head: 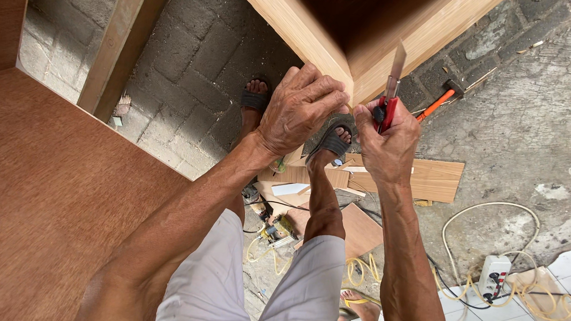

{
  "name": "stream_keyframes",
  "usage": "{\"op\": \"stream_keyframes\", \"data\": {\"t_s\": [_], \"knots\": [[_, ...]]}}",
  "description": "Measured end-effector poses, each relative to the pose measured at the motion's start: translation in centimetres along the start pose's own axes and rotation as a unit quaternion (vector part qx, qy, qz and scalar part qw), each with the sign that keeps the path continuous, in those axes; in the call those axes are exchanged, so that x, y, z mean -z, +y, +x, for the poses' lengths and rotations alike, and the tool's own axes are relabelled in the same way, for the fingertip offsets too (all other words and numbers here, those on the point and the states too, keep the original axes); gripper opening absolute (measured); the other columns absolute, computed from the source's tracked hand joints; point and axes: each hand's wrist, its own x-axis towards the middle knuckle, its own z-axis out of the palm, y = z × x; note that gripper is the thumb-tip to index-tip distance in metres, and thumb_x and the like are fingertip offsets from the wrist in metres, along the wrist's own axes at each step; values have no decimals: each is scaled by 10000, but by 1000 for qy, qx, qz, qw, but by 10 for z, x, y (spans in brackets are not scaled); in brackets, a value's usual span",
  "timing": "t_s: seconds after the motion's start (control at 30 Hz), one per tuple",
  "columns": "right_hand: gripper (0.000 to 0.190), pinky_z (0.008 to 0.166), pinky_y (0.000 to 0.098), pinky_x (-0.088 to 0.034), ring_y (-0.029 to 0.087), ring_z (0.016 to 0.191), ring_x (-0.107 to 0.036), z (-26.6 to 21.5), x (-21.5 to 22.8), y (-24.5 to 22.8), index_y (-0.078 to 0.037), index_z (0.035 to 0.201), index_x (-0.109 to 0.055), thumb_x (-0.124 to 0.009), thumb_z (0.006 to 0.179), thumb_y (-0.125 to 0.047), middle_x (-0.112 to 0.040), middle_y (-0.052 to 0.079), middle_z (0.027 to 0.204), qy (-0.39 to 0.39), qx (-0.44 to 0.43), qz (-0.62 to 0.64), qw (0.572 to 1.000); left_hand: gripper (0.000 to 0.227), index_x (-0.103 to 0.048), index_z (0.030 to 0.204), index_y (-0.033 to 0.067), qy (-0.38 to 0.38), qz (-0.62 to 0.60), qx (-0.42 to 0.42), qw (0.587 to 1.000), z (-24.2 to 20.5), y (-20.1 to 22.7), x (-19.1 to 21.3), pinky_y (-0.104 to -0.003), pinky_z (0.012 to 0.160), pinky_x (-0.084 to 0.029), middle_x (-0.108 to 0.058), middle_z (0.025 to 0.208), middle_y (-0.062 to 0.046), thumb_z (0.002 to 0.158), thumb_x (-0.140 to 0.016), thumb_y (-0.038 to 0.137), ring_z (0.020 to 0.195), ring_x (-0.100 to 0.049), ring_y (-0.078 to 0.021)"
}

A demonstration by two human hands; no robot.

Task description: The person trims excess laminate or wood strip from the edges of a wooden cabinet using a utility knife and then uses a hammer to secure small wooden pieces.

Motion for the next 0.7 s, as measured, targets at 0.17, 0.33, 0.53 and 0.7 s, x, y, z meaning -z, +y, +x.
{"op": "stream_keyframes", "data": {"t_s": [0.17, 0.33, 0.53, 0.7], "knots": [[131, 499, 232, -433, 130, 488, -567, 0, -1, -4, -16, 858, -658, -743, 956, -35, -602, 82, 593, 8, -7, -11, 1000, 133, -661, 873, 175, -18, 7, 13, 1000, 7, 5, 11, -327, 726, -460, -633, 920, 32, 944, -722, 269, 864, -578, -210], [102, 510, 249, -439, 118, 517, -567, 0, 2, 3, -32, 860, -688, -760, 931, -42, -666, 98, 640, 6, 9, -29, 1000, 111, -678, 878, 190, -17, 7, 22, 1000, 5, 9, 10, -335, 745, -466, -637, 927, 46, 897, -759, 264, 887, -585, -207], [131, 511, 240, -433, 117, 532, -559, 3, -1, 13, -50, 853, -673, -784, 923, -47, -651, 82, 649, 19, 1, -46, 999, 150, -655, 875, 188, -16, 6, 38, 999, 3, 7, 4, -322, 742, -461, -627, 912, 40, 921, -720, 316, 880, -576, -201], [143, 517, 299, -435, 178, 522, -577, 3, -1, 7, -50, 858, -644, -760, 939, -69, -687, 120, 681, 30, 9, -109, 994, 195, -641, 889, 190, -5, 22, 31, 999, 4, 7, 5, -306, 749, -454, -630, 942, 52, 950, -677, 372, 884, -571, -185]]}}
